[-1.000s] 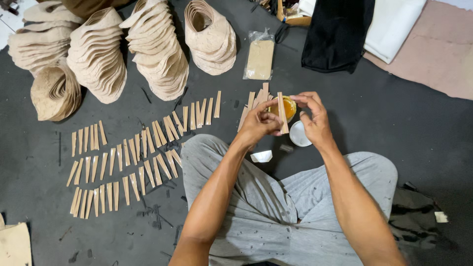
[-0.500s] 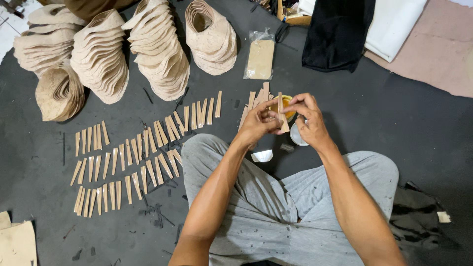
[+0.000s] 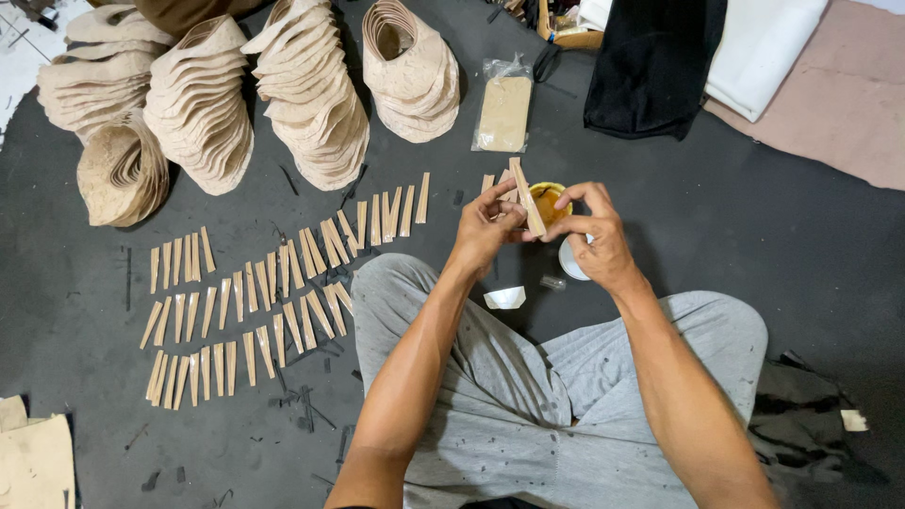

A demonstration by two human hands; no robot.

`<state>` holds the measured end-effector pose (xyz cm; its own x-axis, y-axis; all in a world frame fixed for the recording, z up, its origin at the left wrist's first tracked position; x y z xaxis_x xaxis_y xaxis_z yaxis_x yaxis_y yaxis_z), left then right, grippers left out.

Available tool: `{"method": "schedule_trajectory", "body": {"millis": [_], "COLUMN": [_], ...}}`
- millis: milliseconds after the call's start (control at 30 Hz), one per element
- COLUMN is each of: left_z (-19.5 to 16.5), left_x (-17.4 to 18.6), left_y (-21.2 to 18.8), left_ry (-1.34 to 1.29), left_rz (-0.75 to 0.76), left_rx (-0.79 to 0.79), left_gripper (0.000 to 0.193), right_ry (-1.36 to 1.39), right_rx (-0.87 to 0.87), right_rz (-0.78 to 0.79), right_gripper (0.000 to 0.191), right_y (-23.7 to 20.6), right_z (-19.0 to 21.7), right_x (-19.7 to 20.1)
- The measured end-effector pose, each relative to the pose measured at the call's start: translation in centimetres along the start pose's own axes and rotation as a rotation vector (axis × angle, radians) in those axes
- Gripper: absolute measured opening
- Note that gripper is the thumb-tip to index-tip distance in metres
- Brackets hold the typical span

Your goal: The person sits on the floor of a workshop and applies glue to flat wooden strips one at a time, dipping or spreading glue from an open container, then lays each coated strip in rows on the floor. Stacks of shaped shoe upper components sit nearby as the person works through the pile of strips.

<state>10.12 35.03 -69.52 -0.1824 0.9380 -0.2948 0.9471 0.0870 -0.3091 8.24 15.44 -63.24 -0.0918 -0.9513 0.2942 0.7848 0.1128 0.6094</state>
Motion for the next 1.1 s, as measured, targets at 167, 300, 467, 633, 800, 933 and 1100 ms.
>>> {"method": "schedule_trajectory", "body": {"millis": [167,300,467,633,800,933,1100], "left_z": [0.3,0.4,0.4,0.8,1.2,0.6,-4.8], "left_x": [-0.6,-0.8,-0.2,0.4,0.7,0.7,3.0], "left_y": [-0.5,-0.6,0.0,0.8,1.4,1.4,2.8], "left_ry": [0.034,-0.010,-0.100,-0.209,-0.186,-0.197,0.008], "left_rz": [0.064,0.119,0.081,-0.006,-0.099,-0.173,-0.141], "left_rx": [0.030,0.080,0.067,0.053,0.034,0.013,-0.129], "left_gripper": [0.054,0.052,0.055,0.055,0.056,0.053,0.047], "right_ry": [-0.043,-0.139,-0.183,-0.165,-0.222,-0.305,-0.241], "right_rx": [-0.158,-0.120,-0.037,0.030,0.076,0.183,0.054], "right_rz": [-0.045,-0.017,-0.006,-0.025,-0.039,0.016,-0.055], "right_gripper": [0.054,0.062,0.058,0.053,0.052,0.047,0.050], "right_y": [-0.1,-0.1,-0.2,-0.1,-0.2,-0.3,-0.4], "right_z": [-0.4,-0.5,-0.3,0.1,0.7,0.8,-0.2], "right_x": [0.1,-0.3,-0.4,-0.4,-0.4,-0.8,-0.7]}}
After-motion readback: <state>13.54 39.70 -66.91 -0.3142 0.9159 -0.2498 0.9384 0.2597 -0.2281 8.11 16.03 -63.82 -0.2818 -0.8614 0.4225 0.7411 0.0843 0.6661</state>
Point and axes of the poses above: each hand's wrist, its own y-axis towards the middle knuckle, its own x-axis out of the back of the hand, z = x × y, the point moved 2 cm from there along y, towards the middle knuckle, and after that the axes turned 12 degrees about -z, right-handed, at the moved point
